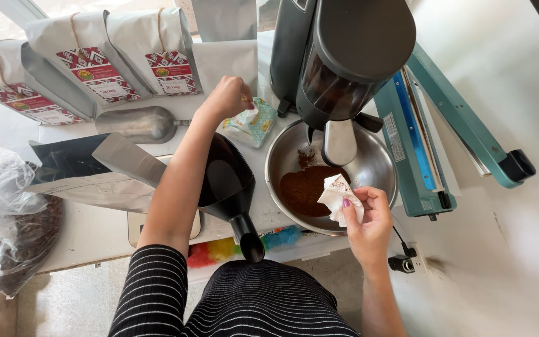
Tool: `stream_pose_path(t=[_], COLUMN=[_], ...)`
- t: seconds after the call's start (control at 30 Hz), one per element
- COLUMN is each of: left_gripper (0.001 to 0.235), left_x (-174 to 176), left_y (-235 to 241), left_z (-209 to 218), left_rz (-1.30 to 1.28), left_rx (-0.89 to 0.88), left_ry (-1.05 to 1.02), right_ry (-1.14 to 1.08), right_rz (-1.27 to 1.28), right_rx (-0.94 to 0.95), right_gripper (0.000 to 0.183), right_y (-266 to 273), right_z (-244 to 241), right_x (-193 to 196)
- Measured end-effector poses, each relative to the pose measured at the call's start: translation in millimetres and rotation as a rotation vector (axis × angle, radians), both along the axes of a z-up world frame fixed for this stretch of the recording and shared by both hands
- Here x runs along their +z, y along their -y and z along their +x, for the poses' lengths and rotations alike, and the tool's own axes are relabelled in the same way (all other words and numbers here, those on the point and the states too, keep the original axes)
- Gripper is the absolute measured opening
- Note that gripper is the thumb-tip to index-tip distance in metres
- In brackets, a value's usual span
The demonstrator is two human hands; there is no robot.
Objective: Grinding coffee beans and weighing the grounds for packaging
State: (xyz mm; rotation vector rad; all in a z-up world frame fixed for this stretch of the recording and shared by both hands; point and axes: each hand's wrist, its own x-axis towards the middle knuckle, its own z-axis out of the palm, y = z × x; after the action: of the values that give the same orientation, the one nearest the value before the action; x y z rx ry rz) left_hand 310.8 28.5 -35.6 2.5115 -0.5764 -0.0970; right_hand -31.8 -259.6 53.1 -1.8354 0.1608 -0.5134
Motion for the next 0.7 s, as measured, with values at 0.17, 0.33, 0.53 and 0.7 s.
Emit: stream_pose_path(t=[0.17,0.33,0.53,0.7], left_gripper=[0.009,0.032,0.020,0.018], left_x=[-17.3,68.2,88.3,105.9], left_y=[-3.4,4.4,6.1,10.4], left_z=[19.4,-20.9,-31.4,-49.8], left_rz=[-0.058,-0.194,-0.206,-0.136], left_rx=[0.085,0.168,0.142,0.155], left_ry=[-0.022,0.098,0.283,0.203], right_ry=[0.024,-0.173,-0.183,-0.164], right_rz=[-0.017,-0.043,-0.104,-0.119], right_rx=[0.017,0.005,0.040,0.035], right_gripper=[0.026,0.027,0.026,0.025], right_y=[-1.2,-8.9,-8.3,-8.0], right_z=[1.8,0.8,2.6,6.0], right_x=[1.5,25.4,27.1,27.4])
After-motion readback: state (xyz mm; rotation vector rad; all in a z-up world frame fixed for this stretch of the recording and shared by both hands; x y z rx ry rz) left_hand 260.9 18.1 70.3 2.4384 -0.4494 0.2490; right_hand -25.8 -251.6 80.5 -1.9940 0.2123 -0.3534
